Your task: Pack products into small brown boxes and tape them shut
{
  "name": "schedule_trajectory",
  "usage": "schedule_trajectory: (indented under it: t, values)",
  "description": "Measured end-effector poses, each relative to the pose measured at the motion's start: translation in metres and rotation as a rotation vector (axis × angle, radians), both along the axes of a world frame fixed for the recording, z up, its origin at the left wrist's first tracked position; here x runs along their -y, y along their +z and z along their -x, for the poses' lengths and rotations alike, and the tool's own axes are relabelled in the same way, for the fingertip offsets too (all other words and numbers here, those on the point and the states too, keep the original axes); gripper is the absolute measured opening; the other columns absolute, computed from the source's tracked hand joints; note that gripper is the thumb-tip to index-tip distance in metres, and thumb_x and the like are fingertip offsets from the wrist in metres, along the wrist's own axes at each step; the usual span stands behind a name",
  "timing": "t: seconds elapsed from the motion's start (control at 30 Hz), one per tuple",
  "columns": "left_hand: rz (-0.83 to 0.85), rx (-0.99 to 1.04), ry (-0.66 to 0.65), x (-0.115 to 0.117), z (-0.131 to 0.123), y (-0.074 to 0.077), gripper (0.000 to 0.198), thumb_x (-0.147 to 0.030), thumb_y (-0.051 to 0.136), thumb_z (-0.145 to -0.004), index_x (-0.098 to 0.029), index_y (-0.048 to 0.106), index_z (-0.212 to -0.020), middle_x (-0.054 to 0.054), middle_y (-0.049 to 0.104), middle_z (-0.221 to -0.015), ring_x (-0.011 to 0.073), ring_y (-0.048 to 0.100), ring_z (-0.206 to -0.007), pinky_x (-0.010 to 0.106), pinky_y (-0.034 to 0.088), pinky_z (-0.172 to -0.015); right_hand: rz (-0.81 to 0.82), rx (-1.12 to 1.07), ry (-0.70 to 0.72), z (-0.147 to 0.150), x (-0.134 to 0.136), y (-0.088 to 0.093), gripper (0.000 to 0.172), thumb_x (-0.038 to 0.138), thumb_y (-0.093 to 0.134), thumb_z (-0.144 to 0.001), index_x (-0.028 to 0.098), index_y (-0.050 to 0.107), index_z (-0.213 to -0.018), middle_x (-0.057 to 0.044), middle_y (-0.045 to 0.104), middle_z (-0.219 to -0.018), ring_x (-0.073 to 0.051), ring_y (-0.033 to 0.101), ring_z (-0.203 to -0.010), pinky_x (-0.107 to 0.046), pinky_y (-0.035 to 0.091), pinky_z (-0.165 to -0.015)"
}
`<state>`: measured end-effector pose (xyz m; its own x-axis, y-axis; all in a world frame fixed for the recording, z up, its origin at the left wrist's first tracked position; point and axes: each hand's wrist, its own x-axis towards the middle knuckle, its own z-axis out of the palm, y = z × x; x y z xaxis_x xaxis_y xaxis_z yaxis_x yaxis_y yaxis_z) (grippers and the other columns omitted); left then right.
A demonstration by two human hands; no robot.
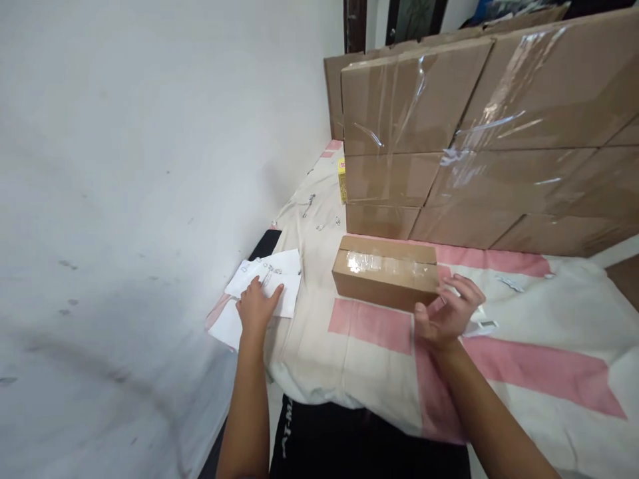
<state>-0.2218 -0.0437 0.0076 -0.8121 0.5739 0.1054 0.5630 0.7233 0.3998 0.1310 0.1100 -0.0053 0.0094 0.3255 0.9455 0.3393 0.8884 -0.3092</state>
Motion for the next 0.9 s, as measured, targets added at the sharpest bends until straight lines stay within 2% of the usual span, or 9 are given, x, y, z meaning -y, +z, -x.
schedule_trajectory:
  t: [0.1, 0.17, 0.23, 0.4, 0.53, 0.6, 0.7, 0.8, 0.9]
  values:
    - [0.013, 0.009, -0.067, 0.004, 0.003, -0.016, 0.077, -0.050, 0.064, -0.085, -0.012, 0.039, -0.147, 0.021, 0.063, -0.131, 0.0409, 0.052, -0.127, 0.060, 0.033, -0.110, -0.198, 0.265, 0.207, 0.022, 0.045, -0.012, 0.021, 0.033, 0.068, -0.076, 0.035, 0.060, -0.096, -0.002, 0.064, -0.106, -0.029, 0.055, -0.109, -0.058, 0.037, -0.103]
    - [-0.083, 0.044, -0.125, 0.003, -0.005, -0.013, 0.072, -0.040, 0.063, -0.086, -0.012, 0.037, -0.148, 0.016, 0.068, -0.119, 0.0328, 0.060, -0.117, 0.052, 0.039, -0.108, -0.200, 0.490, 0.459, 0.044, 0.072, -0.015, 0.018, 0.033, 0.064, -0.082, 0.034, 0.062, -0.099, -0.001, 0.067, -0.107, -0.027, 0.057, -0.106, -0.055, 0.038, -0.101]
    - [-0.232, 0.113, -0.181, 0.007, -0.014, -0.002, 0.061, -0.037, 0.057, -0.090, -0.013, 0.040, -0.144, 0.011, 0.069, -0.109, 0.0240, 0.066, -0.104, 0.041, 0.048, -0.100, -0.113, 0.595, 0.569, 0.063, 0.088, -0.009, 0.022, 0.029, 0.061, -0.085, 0.031, 0.062, -0.108, -0.004, 0.068, -0.114, -0.027, 0.058, -0.110, -0.054, 0.041, -0.098]
    - [-0.489, 0.154, -0.477, 0.040, -0.045, 0.039, 0.029, -0.047, 0.059, -0.091, -0.019, 0.067, -0.096, 0.006, 0.072, -0.097, 0.0207, 0.067, -0.093, 0.036, 0.054, -0.089, 0.387, 0.544, 0.524, 0.076, 0.092, 0.039, 0.048, 0.037, 0.061, -0.092, 0.022, 0.051, -0.137, -0.017, 0.053, -0.144, -0.034, 0.046, -0.132, -0.057, 0.039, -0.105]
    - [-0.482, 0.063, -0.785, 0.056, -0.081, 0.059, 0.018, -0.035, 0.060, -0.095, -0.021, 0.070, -0.090, 0.005, 0.073, -0.090, 0.0194, 0.067, -0.089, 0.035, 0.053, -0.085, 0.686, 0.521, 0.610, 0.065, 0.098, 0.071, 0.024, 0.035, 0.059, -0.097, 0.022, 0.064, -0.116, -0.010, 0.068, -0.124, -0.026, 0.061, -0.114, -0.048, 0.044, -0.100]
    - [-0.442, 0.016, -0.877, 0.056, -0.100, 0.060, 0.016, -0.028, 0.056, -0.098, -0.022, 0.070, -0.100, 0.005, 0.073, -0.094, 0.0186, 0.066, -0.090, 0.035, 0.052, -0.085, 0.795, 0.474, 0.655, 0.060, 0.105, 0.075, 0.014, 0.029, 0.056, -0.099, 0.021, 0.067, -0.098, -0.005, 0.072, -0.098, -0.021, 0.065, -0.094, -0.039, 0.048, -0.090]
    - [-0.470, -0.134, -0.810, 0.052, -0.127, 0.055, 0.028, -0.027, 0.060, -0.096, -0.021, 0.063, -0.123, 0.010, 0.069, -0.109, 0.0213, 0.065, -0.100, 0.039, 0.051, -0.090, 0.905, 0.410, 0.651, 0.053, 0.116, 0.069, 0.024, 0.028, 0.050, -0.101, 0.019, 0.064, -0.084, -0.002, 0.067, -0.081, -0.017, 0.062, -0.077, -0.031, 0.048, -0.074]
    - [-0.541, -0.300, -0.741, 0.049, -0.149, 0.046, 0.034, -0.029, 0.068, -0.090, -0.020, 0.061, -0.122, 0.013, 0.067, -0.112, 0.0250, 0.064, -0.105, 0.043, 0.051, -0.094, 0.902, 0.385, 0.639, 0.046, 0.122, 0.063, 0.026, 0.026, 0.044, -0.103, 0.019, 0.062, -0.086, -0.003, 0.066, -0.084, -0.018, 0.062, -0.079, -0.031, 0.049, -0.075]
    - [-0.542, -0.271, -0.807, 0.051, -0.165, 0.038, 0.034, -0.024, 0.065, -0.092, -0.022, 0.060, -0.126, 0.012, 0.067, -0.114, 0.0247, 0.064, -0.106, 0.043, 0.051, -0.095, 0.833, 0.430, 0.632, 0.038, 0.129, 0.062, 0.021, 0.020, 0.041, -0.102, 0.019, 0.062, -0.097, -0.007, 0.068, -0.096, -0.020, 0.063, -0.090, -0.035, 0.050, -0.086]
